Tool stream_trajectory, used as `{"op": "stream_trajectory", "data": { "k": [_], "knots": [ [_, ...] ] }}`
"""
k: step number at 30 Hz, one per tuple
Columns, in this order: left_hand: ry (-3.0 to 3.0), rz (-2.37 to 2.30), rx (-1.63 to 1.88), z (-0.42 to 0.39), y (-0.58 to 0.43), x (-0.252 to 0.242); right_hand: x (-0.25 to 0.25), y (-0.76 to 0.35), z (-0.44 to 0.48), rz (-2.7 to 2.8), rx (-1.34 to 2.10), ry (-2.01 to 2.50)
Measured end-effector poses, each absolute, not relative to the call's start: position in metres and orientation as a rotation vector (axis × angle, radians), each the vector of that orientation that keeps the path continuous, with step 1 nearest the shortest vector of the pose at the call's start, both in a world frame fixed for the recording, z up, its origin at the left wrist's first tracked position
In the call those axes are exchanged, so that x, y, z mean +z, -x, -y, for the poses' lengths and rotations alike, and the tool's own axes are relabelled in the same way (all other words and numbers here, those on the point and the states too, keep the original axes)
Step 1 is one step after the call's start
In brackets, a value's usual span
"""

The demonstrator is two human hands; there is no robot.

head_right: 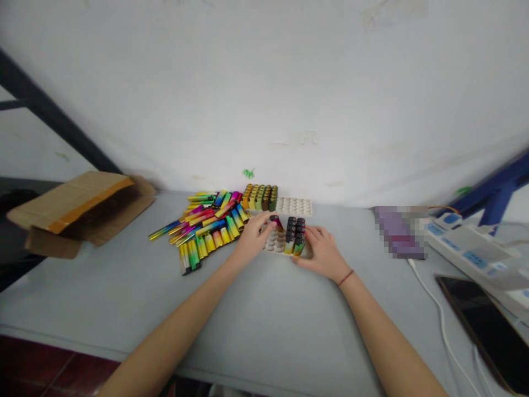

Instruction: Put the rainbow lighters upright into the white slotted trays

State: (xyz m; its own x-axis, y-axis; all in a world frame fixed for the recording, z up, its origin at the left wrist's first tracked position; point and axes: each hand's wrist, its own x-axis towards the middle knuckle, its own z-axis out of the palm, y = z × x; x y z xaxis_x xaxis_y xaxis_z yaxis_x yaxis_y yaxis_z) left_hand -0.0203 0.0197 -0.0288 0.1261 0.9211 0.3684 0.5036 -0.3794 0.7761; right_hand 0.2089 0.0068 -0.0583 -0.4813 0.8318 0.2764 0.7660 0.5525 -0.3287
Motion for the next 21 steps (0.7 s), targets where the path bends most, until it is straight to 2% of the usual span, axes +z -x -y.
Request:
{"op": "stream_trajectory", "data": {
  "k": [21],
  "knots": [
    [-2.166, -1.466, 0.969, -0.015, 0.012, -0.021, -0.060, -0.209, -0.007, 2.373, 0.219, 1.293]
  ]
}}
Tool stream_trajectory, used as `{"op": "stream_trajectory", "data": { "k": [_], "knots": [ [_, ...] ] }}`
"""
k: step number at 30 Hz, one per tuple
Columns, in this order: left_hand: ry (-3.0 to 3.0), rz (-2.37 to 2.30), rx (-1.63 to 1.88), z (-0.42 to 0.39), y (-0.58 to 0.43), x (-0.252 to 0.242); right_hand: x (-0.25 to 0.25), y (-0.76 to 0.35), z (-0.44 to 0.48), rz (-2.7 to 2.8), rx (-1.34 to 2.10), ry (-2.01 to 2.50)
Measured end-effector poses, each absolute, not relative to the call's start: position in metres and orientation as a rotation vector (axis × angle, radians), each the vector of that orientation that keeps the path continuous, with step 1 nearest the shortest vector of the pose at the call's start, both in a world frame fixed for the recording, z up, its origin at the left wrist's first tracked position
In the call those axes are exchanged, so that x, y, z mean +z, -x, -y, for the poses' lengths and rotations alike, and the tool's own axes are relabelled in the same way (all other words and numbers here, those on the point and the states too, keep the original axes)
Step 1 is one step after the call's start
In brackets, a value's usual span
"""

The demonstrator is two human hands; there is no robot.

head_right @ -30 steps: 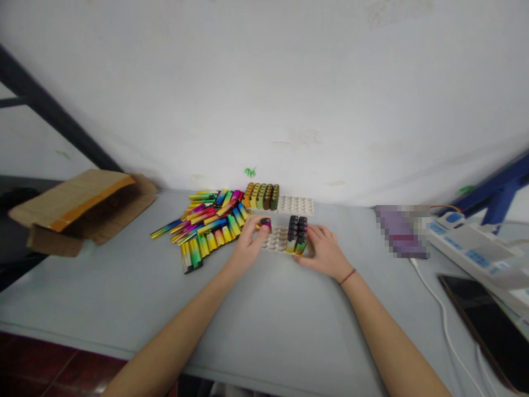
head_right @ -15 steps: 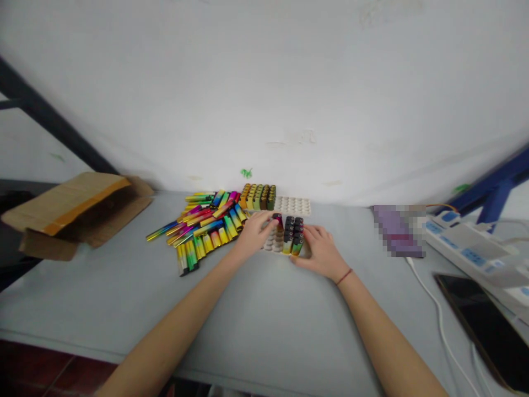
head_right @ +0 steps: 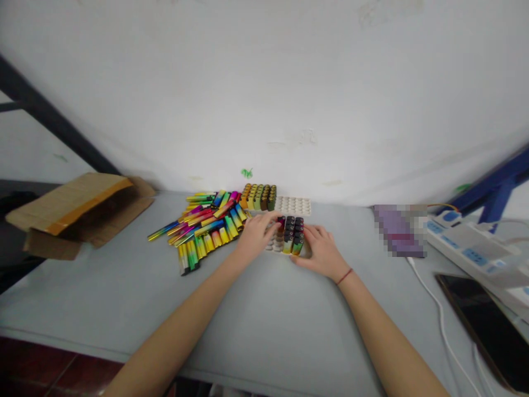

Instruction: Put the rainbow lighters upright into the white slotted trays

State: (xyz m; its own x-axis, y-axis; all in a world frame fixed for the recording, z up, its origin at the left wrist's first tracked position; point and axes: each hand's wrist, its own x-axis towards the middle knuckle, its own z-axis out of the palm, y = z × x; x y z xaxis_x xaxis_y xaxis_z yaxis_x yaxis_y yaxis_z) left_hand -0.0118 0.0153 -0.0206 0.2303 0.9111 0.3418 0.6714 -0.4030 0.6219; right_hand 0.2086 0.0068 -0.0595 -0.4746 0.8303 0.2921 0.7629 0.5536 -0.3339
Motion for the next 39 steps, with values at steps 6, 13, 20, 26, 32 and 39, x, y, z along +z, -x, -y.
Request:
{"op": "stream_trajectory", "data": {
  "k": [6, 13, 20, 26, 32, 39],
  "knots": [
    [-2.265, -1.652, 1.050, -0.013, 0.044, -0.010, -0.060, -0.209, -0.008, 2.377, 0.214, 1.294],
    [-1.882, -2.538, 0.835, -0.031, 0.103, -0.003, -0.059, -0.209, -0.008, 2.383, 0.224, 1.312],
    [-1.905, -2.517, 0.715, -0.036, 0.106, -0.010, -0.059, -0.208, -0.007, 2.383, 0.222, 1.317],
    [-1.617, -1.929, 1.350, -0.027, 0.095, -0.003, -0.059, -0.209, -0.007, 2.382, 0.225, 1.300],
    [-0.978, -1.177, 1.503, -0.022, 0.061, -0.001, -0.058, -0.208, -0.006, 2.385, 0.225, 1.324],
    [-1.041, -1.060, 1.515, -0.007, 0.035, -0.001, -0.057, -0.208, -0.006, 2.386, 0.226, 1.333]
  ]
}}
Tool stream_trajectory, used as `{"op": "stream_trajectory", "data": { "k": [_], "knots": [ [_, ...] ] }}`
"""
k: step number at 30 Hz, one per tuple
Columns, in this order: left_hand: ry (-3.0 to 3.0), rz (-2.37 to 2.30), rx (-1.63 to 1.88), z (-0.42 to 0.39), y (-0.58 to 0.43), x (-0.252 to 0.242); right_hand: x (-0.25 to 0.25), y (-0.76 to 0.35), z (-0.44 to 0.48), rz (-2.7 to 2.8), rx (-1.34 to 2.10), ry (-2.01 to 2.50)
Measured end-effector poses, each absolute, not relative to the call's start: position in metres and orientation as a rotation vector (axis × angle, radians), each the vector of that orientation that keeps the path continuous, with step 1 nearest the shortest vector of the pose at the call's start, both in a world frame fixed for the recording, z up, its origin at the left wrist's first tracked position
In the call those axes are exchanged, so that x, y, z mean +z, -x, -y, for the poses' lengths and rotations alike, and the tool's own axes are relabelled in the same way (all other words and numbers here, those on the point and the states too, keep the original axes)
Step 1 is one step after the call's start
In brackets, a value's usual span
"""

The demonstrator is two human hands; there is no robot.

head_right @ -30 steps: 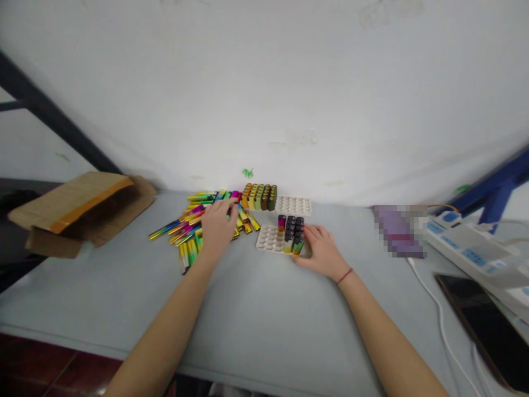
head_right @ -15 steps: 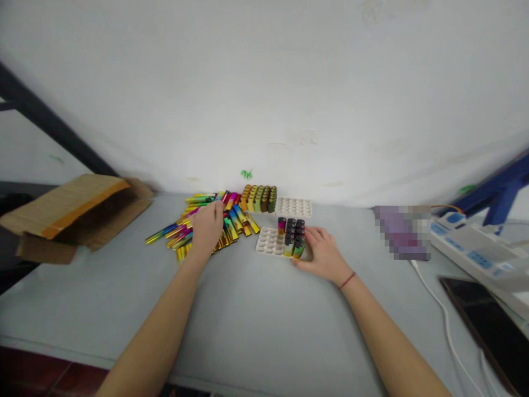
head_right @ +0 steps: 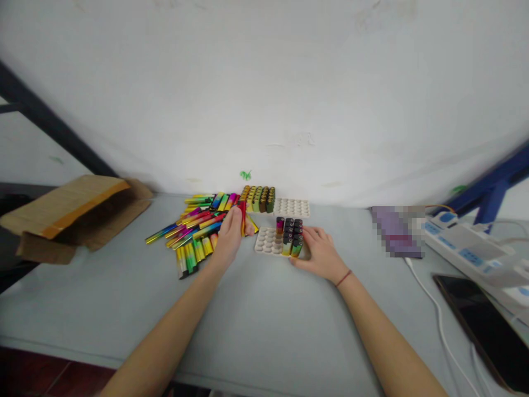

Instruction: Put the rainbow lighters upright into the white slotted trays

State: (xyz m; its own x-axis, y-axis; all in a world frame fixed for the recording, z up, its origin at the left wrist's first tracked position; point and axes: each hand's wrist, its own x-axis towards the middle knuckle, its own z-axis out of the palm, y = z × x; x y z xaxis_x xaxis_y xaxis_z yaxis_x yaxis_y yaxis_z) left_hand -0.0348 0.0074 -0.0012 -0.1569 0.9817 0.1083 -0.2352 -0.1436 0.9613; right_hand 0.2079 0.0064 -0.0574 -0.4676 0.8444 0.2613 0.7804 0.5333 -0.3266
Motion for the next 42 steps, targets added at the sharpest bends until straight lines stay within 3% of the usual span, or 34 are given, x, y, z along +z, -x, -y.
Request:
{"op": "stream_trajectory", "data": {
  "k": [7, 18, 42],
  "knots": [
    [-0.937, -0.897, 1.450, -0.005, 0.028, -0.007, -0.058, -0.208, -0.007, 2.394, 0.215, 1.330],
    [-0.660, -1.027, 1.282, 0.003, 0.020, -0.009, -0.059, -0.209, -0.007, 2.393, 0.197, 1.309],
    [-0.563, -1.092, 1.399, 0.003, 0.016, -0.011, -0.060, -0.210, -0.008, 2.393, 0.219, 1.312]
  ]
}}
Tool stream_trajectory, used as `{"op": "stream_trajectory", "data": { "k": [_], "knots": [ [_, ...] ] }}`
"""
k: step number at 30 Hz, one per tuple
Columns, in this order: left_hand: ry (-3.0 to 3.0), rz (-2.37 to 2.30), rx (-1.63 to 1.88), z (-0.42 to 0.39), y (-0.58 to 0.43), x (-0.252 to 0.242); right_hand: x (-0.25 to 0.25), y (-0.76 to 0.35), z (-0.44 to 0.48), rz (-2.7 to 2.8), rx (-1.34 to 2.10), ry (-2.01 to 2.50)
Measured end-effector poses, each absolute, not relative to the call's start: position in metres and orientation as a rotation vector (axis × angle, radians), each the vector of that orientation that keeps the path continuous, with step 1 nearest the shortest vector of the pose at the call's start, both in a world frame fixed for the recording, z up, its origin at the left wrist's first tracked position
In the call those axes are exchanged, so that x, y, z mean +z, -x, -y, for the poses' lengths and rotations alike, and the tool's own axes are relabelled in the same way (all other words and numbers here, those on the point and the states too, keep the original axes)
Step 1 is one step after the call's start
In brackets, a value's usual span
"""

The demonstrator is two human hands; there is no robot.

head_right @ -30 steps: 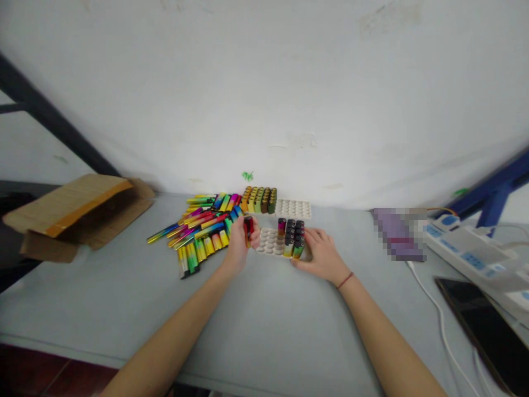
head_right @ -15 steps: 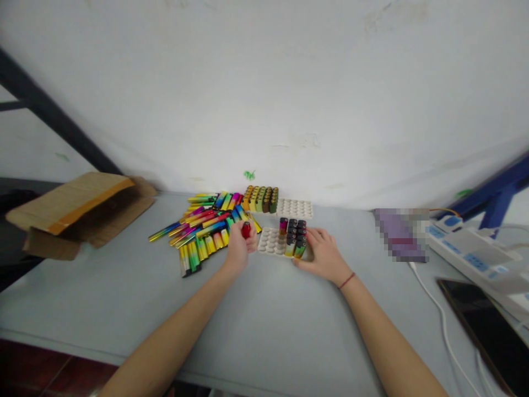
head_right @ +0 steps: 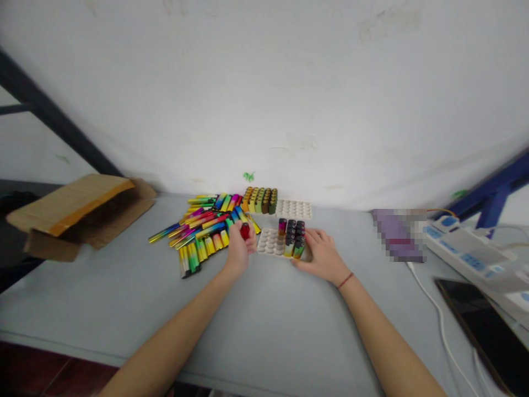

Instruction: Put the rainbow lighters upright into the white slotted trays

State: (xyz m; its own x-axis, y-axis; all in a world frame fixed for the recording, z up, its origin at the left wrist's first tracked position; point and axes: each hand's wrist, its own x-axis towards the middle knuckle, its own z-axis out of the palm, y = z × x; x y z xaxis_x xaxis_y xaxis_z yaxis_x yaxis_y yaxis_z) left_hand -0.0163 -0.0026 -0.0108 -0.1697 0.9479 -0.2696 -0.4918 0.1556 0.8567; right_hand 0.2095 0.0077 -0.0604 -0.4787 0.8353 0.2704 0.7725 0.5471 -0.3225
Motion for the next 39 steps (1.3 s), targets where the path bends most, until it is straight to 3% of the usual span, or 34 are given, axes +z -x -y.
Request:
{"op": "stream_trajectory", "data": {
  "k": [17, 29, 39],
  "knots": [
    [-0.629, -1.079, 1.393, 0.001, 0.016, -0.017, -0.058, -0.209, -0.007, 2.397, 0.220, 1.316],
    [-1.774, -1.208, 1.470, 0.001, 0.019, -0.033, -0.059, -0.209, -0.006, 2.398, 0.210, 1.305],
    [-1.874, -1.197, 1.278, -0.005, 0.023, -0.036, -0.060, -0.209, -0.007, 2.375, 0.217, 1.308]
  ]
}}
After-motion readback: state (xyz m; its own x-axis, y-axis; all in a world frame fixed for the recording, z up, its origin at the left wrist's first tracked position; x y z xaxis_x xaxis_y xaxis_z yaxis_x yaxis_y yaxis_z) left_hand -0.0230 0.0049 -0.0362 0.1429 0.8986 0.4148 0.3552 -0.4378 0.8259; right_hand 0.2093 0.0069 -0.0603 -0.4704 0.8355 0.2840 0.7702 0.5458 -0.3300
